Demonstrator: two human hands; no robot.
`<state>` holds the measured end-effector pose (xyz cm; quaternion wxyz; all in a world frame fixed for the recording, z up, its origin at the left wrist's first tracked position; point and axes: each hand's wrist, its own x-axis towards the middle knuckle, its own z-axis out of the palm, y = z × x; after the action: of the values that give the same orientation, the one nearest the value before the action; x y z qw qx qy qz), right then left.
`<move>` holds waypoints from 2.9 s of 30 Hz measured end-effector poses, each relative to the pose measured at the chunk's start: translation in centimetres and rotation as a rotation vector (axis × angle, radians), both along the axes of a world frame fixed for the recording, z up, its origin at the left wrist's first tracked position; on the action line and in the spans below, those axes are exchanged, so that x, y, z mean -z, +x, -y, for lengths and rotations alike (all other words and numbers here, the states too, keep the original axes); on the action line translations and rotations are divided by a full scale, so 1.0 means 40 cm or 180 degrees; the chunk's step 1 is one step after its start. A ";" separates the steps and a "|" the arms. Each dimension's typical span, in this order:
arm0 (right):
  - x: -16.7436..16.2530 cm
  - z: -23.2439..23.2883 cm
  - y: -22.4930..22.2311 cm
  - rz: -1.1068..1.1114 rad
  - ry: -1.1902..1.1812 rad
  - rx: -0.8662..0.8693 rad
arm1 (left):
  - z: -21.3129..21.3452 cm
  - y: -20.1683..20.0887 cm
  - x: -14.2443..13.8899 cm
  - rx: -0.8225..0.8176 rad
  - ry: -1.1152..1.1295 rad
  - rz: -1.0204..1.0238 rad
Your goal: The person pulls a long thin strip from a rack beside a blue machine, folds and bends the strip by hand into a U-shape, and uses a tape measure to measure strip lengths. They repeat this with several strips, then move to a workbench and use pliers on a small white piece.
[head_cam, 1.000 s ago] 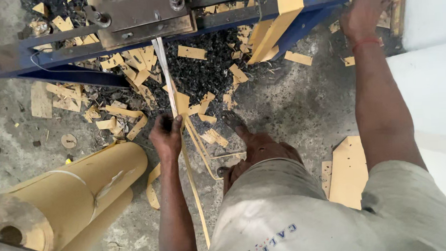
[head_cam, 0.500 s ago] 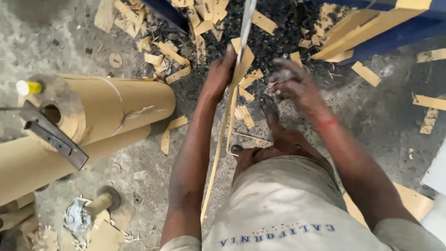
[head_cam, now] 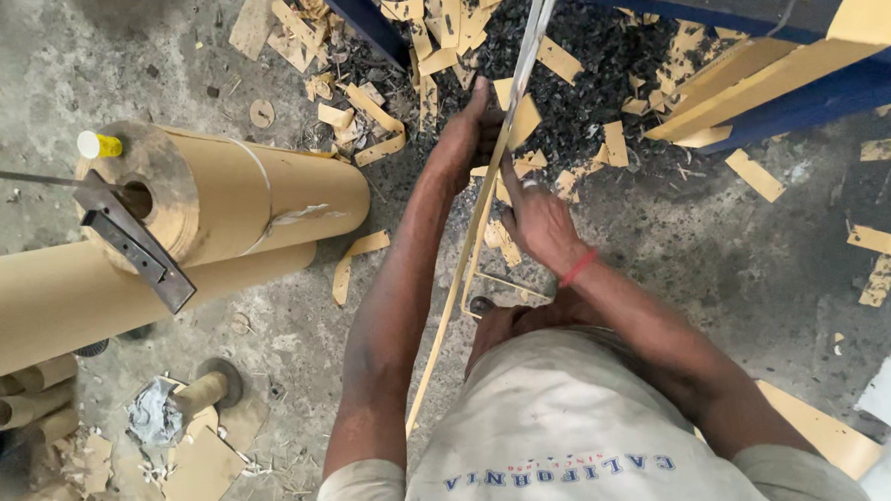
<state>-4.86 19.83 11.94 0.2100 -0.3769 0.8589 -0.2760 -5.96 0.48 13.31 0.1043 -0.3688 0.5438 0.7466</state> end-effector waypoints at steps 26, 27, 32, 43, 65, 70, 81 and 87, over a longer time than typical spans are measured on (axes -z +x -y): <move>0.133 0.015 -0.270 0.1441 -0.2398 0.0711 | -0.195 0.568 0.000 -0.0010 -0.2596 0.0712; 0.154 0.014 -0.272 0.1603 -0.2526 0.0753 | -0.227 0.615 0.010 -0.0050 -0.2351 0.0812; 0.224 0.019 -0.296 0.1464 -0.2681 0.0544 | -0.309 0.534 0.127 -0.0149 -0.3139 0.0340; 0.112 0.050 -0.400 0.2343 -0.2502 0.0932 | -0.207 0.269 0.027 -0.0264 -0.2475 0.0790; 0.021 0.029 -0.399 0.2591 -0.2027 0.0821 | -0.297 0.052 -0.036 -0.0585 -0.4529 -0.0426; -0.052 0.026 -0.438 0.2635 -0.2176 0.0259 | -0.301 -0.001 0.013 -0.0964 -0.4798 -0.0250; -0.125 0.108 -0.541 -0.0471 -0.0891 -0.3104 | -0.151 -0.029 0.026 -0.0913 -0.1000 0.0888; -0.200 0.210 -0.546 0.0091 -0.0207 -0.3170 | -0.234 -0.006 0.011 -0.1772 -0.2904 -0.0273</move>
<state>-26.70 11.44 19.92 0.3162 -0.7437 0.5627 -0.1740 -6.18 9.84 12.87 -0.2908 -0.4761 0.6984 0.4483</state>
